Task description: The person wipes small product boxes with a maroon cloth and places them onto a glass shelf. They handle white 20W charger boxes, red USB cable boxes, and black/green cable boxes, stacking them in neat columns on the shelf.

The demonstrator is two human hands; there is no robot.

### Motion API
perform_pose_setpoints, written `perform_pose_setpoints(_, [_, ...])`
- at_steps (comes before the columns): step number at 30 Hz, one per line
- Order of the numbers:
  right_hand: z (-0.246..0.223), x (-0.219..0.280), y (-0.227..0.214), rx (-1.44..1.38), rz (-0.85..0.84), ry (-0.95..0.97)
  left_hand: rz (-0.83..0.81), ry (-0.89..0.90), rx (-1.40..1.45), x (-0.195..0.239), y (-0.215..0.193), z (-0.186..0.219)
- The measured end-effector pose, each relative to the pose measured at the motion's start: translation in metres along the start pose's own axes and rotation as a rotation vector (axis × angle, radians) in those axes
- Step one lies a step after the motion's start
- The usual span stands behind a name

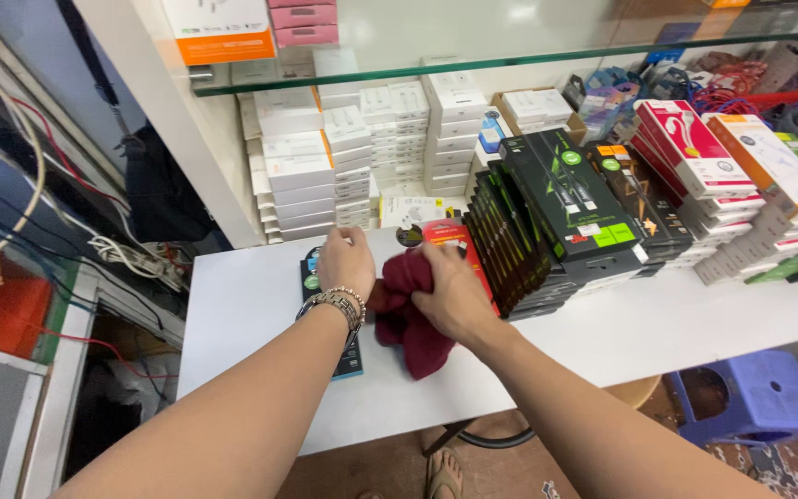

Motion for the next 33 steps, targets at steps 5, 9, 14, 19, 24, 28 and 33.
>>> perform_pose_setpoints(5, [0.031,0.002,-0.02,0.146,0.215,-0.08,-0.196,-0.299,0.211,0.021,0.063,0.008])
perform_pose_setpoints(9, [0.051,0.02,-0.004,0.217,0.12,-0.102,-0.334,-0.464,0.434,0.02,0.105,0.015])
perform_pose_setpoints(14, [0.071,0.044,0.004,0.173,0.106,-0.185,-0.211,-0.23,-0.125,-0.023,0.112,0.012])
perform_pose_setpoints(19, [0.071,0.032,-0.003,0.23,-0.017,-0.13,-0.507,-0.538,0.375,-0.051,0.15,0.014])
perform_pose_setpoints(24, [0.068,0.016,-0.009,0.258,-0.086,-0.087,-0.848,-0.811,0.533,-0.059,0.155,0.019])
perform_pose_setpoints(28, [0.064,0.014,-0.015,0.253,-0.106,-0.062,-0.799,-0.78,0.435,-0.049,0.135,0.026])
perform_pose_setpoints(33, [0.037,-0.014,-0.043,-0.18,0.241,-0.208,-0.696,-0.375,0.772,-0.032,0.071,0.035])
Point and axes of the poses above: each hand's wrist, its own x-axis away from the middle knuckle, its own y-axis out of the palm, z = x × y, the point moved 1 cm from there along -x, towards the middle knuckle, and after that the axes turned 3 degrees about x, right-handed, at the moved point
